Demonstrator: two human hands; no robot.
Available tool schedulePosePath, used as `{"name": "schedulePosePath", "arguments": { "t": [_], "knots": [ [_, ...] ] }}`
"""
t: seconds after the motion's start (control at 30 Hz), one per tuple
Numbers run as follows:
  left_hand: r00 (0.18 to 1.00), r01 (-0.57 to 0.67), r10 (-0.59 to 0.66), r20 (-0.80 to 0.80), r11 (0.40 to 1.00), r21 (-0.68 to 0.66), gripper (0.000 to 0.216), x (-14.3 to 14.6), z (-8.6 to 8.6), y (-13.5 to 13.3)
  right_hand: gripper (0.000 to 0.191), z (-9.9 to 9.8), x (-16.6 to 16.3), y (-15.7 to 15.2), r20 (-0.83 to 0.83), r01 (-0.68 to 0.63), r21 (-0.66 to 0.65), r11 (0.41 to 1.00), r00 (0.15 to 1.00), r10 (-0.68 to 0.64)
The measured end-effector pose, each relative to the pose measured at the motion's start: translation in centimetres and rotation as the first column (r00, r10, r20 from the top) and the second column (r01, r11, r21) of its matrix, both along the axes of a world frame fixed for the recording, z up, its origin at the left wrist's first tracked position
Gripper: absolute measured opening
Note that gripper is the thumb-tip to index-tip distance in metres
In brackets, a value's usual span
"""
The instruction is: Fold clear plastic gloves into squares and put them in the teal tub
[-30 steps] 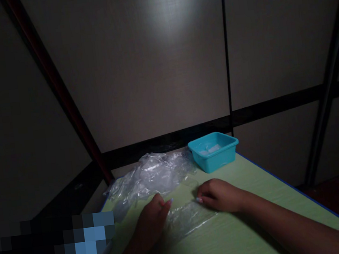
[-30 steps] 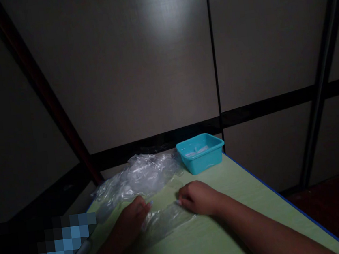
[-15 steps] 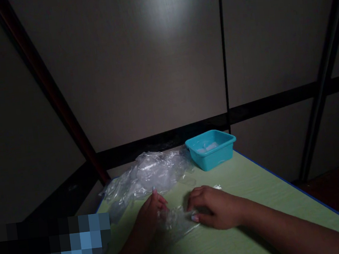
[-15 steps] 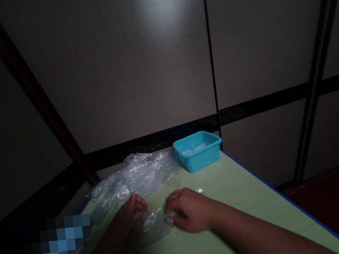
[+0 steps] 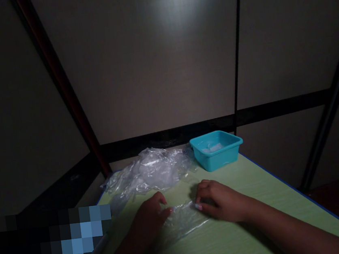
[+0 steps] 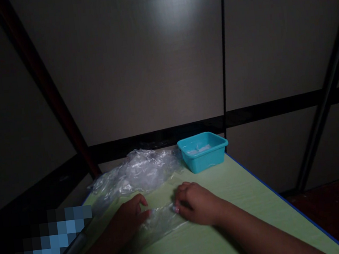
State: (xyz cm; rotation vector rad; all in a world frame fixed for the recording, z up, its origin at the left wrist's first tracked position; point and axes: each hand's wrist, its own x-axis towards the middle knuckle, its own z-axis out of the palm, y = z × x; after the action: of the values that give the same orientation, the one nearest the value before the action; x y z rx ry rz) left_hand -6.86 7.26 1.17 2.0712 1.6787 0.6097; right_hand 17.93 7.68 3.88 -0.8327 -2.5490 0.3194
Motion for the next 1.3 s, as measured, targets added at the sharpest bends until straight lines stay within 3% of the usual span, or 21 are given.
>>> {"name": "schedulePosePath", "arguments": {
  "t": [0.1,0.2,0.33,0.4,0.47,0.53,0.6,0.67,0.73,0.8,0.87,0.93,1.07,1.2,1.3],
  "knots": [
    [0.997,-0.047,0.055,-0.059,0.990,0.133,0.018,0.3,0.0,-0.1,0.010,-0.2,0.1,0.3,0.010,0.036,-0.001,0.999,0.999,-0.036],
    [0.998,-0.066,0.070,-0.001,0.953,0.294,0.014,0.7,0.4,-0.2,0.010,-0.1,0.2,0.3,0.006,0.051,-0.001,0.999,0.999,-0.051],
    [0.974,-0.152,0.109,0.201,0.964,0.218,0.018,1.1,1.2,-0.3,0.011,0.5,-0.3,-0.7,-0.002,0.020,-0.030,0.999,1.000,-0.020],
    [0.940,-0.202,0.133,0.314,0.960,0.197,0.023,1.2,1.5,-0.4,0.024,0.8,-0.6,-1.5,0.007,0.000,-0.062,0.998,1.000,0.001],
    [0.907,-0.253,0.149,0.394,0.940,0.228,0.026,1.1,1.5,-0.3,0.050,1.1,-0.7,-2.3,0.046,-0.034,-0.106,0.994,0.998,0.040],
    [0.892,-0.282,0.133,0.433,0.911,0.302,0.028,0.9,1.3,-0.3,0.073,1.1,-0.7,-2.7,0.114,-0.066,-0.165,0.984,0.990,0.085],
    [0.901,-0.270,0.067,0.429,0.860,0.432,0.034,0.7,1.2,-0.3,0.083,1.0,-0.6,-2.7,0.179,-0.056,-0.217,0.975,0.979,0.097],
    [0.950,-0.165,-0.034,0.309,0.789,0.591,0.047,0.4,1.3,-0.5,0.084,0.8,-0.4,-2.3,0.214,0.002,-0.221,0.975,0.976,0.046],
    [0.989,0.083,-0.145,0.037,0.737,0.670,0.066,0.3,1.8,-0.9,0.079,0.5,-0.1,-1.6,0.208,0.099,-0.171,0.980,0.976,-0.062],
    [0.918,0.394,-0.290,-0.270,0.735,0.551,0.073,0.5,2.3,-1.6,0.078,0.2,0.1,-1.0,0.192,0.182,-0.103,0.978,0.968,-0.160],
    [0.840,0.528,-0.381,-0.386,0.737,0.422,0.088,0.8,2.7,-2.1,0.085,-0.1,0.1,-0.6,0.196,0.207,-0.053,0.977,0.961,-0.193],
    [0.798,0.584,-0.439,-0.412,0.730,0.354,0.098,1.2,2.6,-2.5,0.097,-0.4,0.0,-0.6,0.218,0.174,-0.032,0.984,0.962,-0.163],
    [0.789,0.596,-0.463,-0.404,0.737,0.318,0.108,1.5,2.4,-2.6,0.115,-0.8,-0.3,-0.9,0.245,0.102,-0.029,0.994,0.965,-0.092],
    [0.801,0.575,-0.435,-0.412,0.749,0.329,0.110,1.3,2.5,-2.5,0.119,-0.7,-0.2,-0.8,0.250,0.103,-0.018,0.995,0.963,-0.095],
    [0.823,0.543,-0.395,-0.408,0.757,0.364,0.104,1.1,2.2,-2.4,0.111,-0.4,-0.1,-0.9,0.260,0.105,-0.030,0.994,0.961,-0.093]
  ]
}}
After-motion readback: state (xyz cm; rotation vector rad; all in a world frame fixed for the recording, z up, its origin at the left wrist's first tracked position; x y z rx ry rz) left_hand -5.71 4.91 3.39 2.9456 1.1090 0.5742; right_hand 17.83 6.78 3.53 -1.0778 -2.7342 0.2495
